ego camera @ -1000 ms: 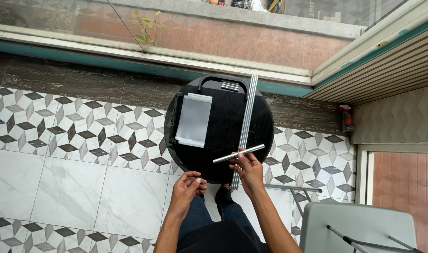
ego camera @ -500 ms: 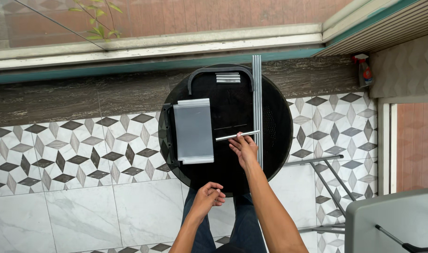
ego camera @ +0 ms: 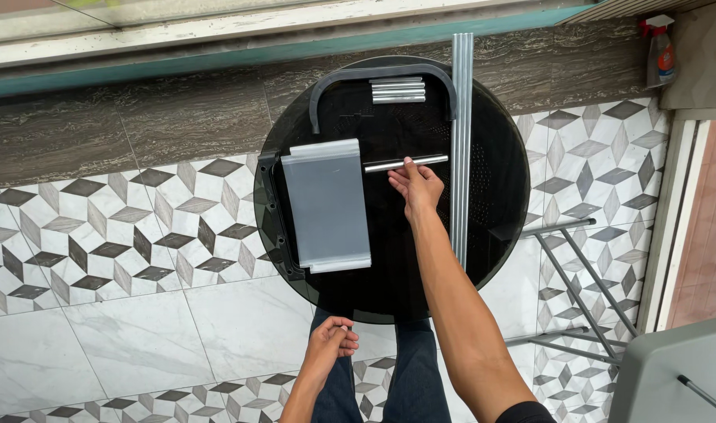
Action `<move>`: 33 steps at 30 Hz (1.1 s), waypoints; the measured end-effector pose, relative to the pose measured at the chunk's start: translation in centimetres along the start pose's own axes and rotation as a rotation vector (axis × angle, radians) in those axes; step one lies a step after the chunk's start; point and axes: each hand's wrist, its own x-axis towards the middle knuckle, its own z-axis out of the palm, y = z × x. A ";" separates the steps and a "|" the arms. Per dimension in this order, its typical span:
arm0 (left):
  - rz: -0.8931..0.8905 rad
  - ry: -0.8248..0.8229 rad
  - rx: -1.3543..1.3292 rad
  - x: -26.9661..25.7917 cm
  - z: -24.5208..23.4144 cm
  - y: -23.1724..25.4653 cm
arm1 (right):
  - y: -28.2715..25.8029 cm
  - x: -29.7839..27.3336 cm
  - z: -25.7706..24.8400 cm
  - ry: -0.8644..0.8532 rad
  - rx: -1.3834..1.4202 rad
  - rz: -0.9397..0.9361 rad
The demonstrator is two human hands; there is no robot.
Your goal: The person assembles a metal shelving unit by inserting metal rods into slots on the frame and securing them with black plastic clips. The person repeatedly picks up rods from a nearby table, aligns them with the frame, and fastens them in place.
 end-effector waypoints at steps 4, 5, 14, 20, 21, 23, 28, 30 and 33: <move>-0.002 0.025 -0.001 0.1 -0.3 -0.1 | -0.6 1.3 1.6 0.054 0.013 -0.019; 0.002 0.030 -0.001 0.1 -0.3 0.1 | -0.8 1.5 1.8 0.074 0.004 -0.010; 0.017 0.078 0.105 0.1 0.0 1.4 | -0.6 1.2 1.0 0.006 0.067 -0.021; -0.023 0.098 0.156 0.1 0.5 1.0 | -1.2 1.0 0.9 -0.052 0.090 -0.025; -0.022 0.098 0.160 0.2 0.5 1.1 | -1.5 1.2 1.2 -0.036 0.077 -0.043; -0.022 0.095 0.150 0.3 0.7 1.1 | -2.3 1.8 1.7 0.012 0.049 -0.044; 0.000 0.082 0.110 0.5 0.4 0.5 | -3.4 3.8 2.4 0.119 -0.096 -0.020; 0.003 0.081 0.120 0.7 0.4 0.6 | -3.3 3.8 2.5 0.124 -0.120 -0.049; 0.005 0.089 0.142 0.7 0.5 0.8 | -3.5 3.6 2.7 0.127 -0.119 -0.048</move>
